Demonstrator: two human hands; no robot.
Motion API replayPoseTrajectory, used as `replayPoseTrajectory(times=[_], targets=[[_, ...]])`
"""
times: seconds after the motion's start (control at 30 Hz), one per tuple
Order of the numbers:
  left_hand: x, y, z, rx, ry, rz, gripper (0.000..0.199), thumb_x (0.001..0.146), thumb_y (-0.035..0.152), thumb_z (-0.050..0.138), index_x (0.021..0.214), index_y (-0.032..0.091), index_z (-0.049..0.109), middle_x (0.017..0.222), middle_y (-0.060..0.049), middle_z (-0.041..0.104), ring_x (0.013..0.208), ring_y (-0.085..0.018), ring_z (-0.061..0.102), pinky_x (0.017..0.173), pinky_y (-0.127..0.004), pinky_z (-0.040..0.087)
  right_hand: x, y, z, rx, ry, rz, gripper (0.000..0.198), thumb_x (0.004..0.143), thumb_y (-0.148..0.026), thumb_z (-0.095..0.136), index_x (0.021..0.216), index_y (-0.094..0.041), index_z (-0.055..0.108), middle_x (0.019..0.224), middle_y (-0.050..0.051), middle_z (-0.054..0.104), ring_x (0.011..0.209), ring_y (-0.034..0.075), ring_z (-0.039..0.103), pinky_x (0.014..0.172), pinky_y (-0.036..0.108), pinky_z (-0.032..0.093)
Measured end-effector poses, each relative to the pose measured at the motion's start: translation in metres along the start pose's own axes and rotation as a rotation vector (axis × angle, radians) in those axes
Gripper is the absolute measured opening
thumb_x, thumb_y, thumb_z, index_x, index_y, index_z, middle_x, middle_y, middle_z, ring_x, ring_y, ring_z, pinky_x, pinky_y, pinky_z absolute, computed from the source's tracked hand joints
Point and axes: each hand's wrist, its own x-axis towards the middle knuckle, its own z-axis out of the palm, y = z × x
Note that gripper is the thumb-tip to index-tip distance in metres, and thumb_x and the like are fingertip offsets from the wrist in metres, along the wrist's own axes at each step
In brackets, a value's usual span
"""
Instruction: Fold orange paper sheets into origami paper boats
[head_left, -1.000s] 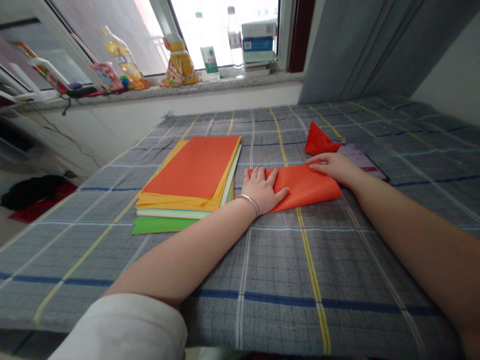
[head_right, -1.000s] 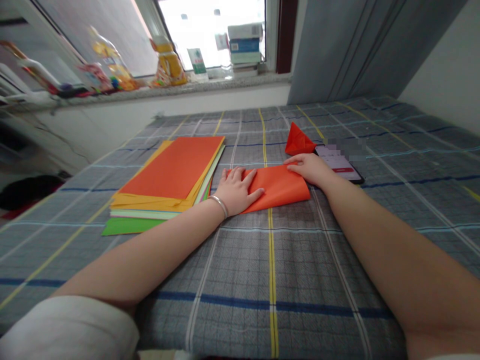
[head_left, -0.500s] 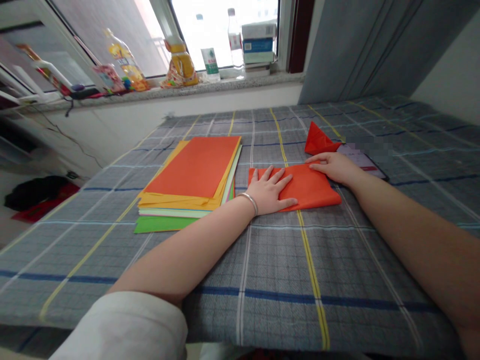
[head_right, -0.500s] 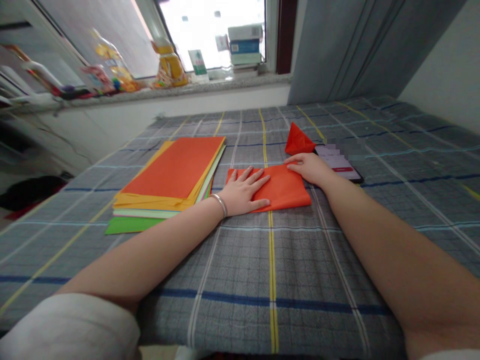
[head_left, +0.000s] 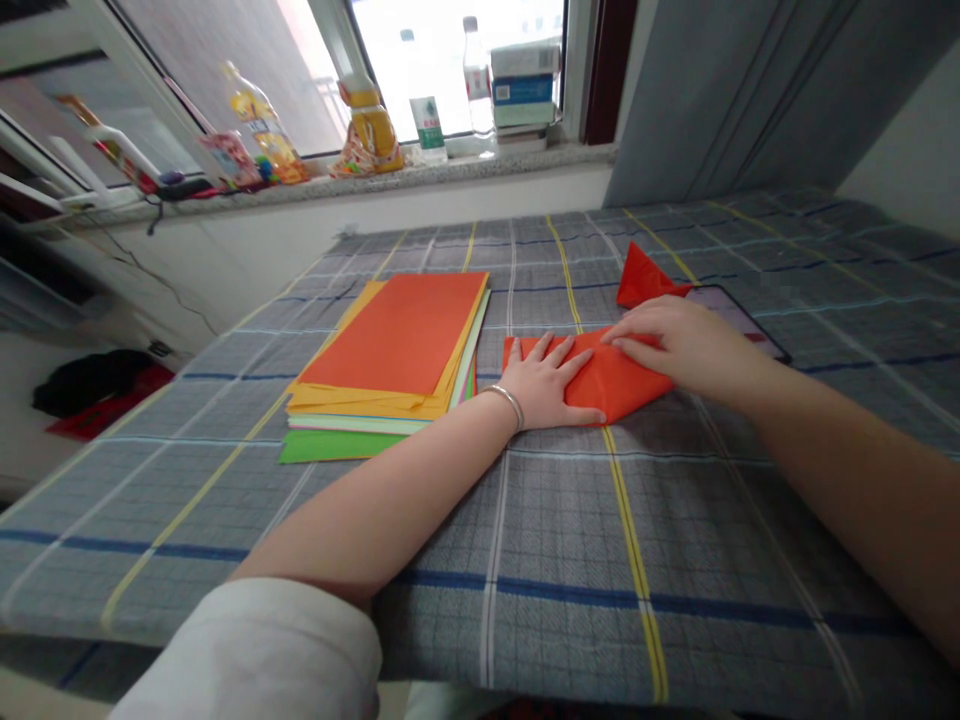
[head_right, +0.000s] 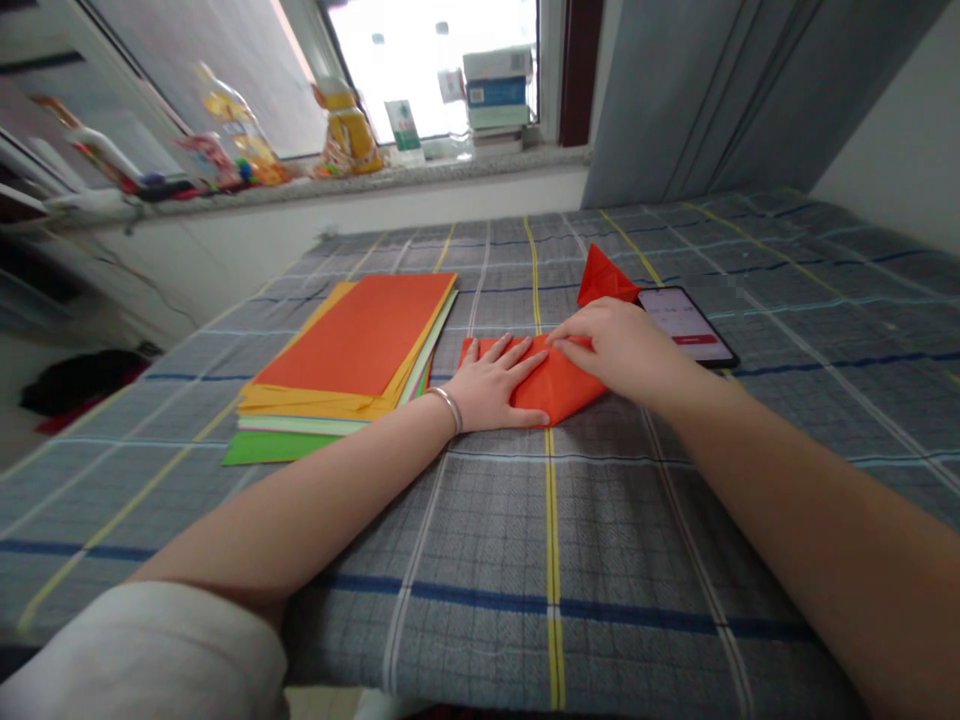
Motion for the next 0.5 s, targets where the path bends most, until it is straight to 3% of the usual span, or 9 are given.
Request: replayPoseTrajectory(times=[0.07, 0.17, 0.23, 0.37, 0.5], targets=[[0.000, 0.000, 0.000, -0.004, -0.007, -0.001, 0.102, 0.083, 0.085, 0.045, 0.162, 0.026, 0.022, 0.170, -0.010, 0.015, 0.156, -0.043, 0.010, 0.118, -0.077, 0.006, -0.006, -0.014, -0.010, 0.026, -0.060, -0.009, 0.028, 0.091, -0.037, 0.055, 0.100, -0.028, 0.080, 0.100, 0.003, 0.078, 0.095, 0.025, 0.070, 0.092, 0.041, 0.050], [0.000, -0.001, 0.001, -0.010, -0.006, 0.004, 0.103, 0.081, 0.088, 0.042, 0.162, 0.027, 0.021, 0.170, -0.010, 0.015, 0.156, -0.043, 0.010, 0.117, -0.077, 0.006, -0.018, -0.026, -0.022, -0.042, 0.026, -0.054, 0.034, 0.094, -0.038, 0.050, 0.102, -0.022, 0.079, 0.102, 0.008, 0.078, 0.095, 0.027, 0.070, 0.087, 0.042, 0.051], [0.000, -0.001, 0.001, -0.006, 0.000, 0.005, 0.103, 0.081, 0.088, 0.040, 0.162, 0.027, 0.022, 0.170, -0.009, 0.015, 0.156, -0.043, 0.011, 0.117, -0.077, 0.006, -0.028, -0.032, -0.021, -0.087, 0.001, -0.198, 0.030, 0.094, -0.035, 0.051, 0.098, -0.022, 0.079, 0.096, 0.007, 0.078, 0.092, 0.026, 0.070, 0.085, 0.041, 0.050], [0.000, -0.002, 0.002, 0.020, -0.009, 0.004, 0.096, 0.086, 0.083, 0.038, 0.162, 0.027, 0.022, 0.170, -0.009, 0.014, 0.156, -0.042, 0.012, 0.117, -0.078, 0.007, -0.050, -0.048, 0.002, -0.118, -0.136, -0.403, 0.025, 0.097, -0.024, 0.052, 0.098, -0.021, 0.076, 0.099, 0.006, 0.076, 0.092, 0.022, 0.069, 0.080, 0.035, 0.048], [0.000, -0.002, 0.001, 0.029, -0.008, 0.007, 0.081, 0.095, 0.070, 0.034, 0.162, 0.027, 0.022, 0.171, -0.008, 0.014, 0.156, -0.040, 0.011, 0.117, -0.076, 0.009, -0.061, -0.059, 0.025, -0.336, -0.184, -0.416, 0.017, 0.096, -0.022, 0.057, 0.094, -0.019, 0.073, 0.091, 0.007, 0.073, 0.077, 0.022, 0.067, 0.066, 0.035, 0.044]])
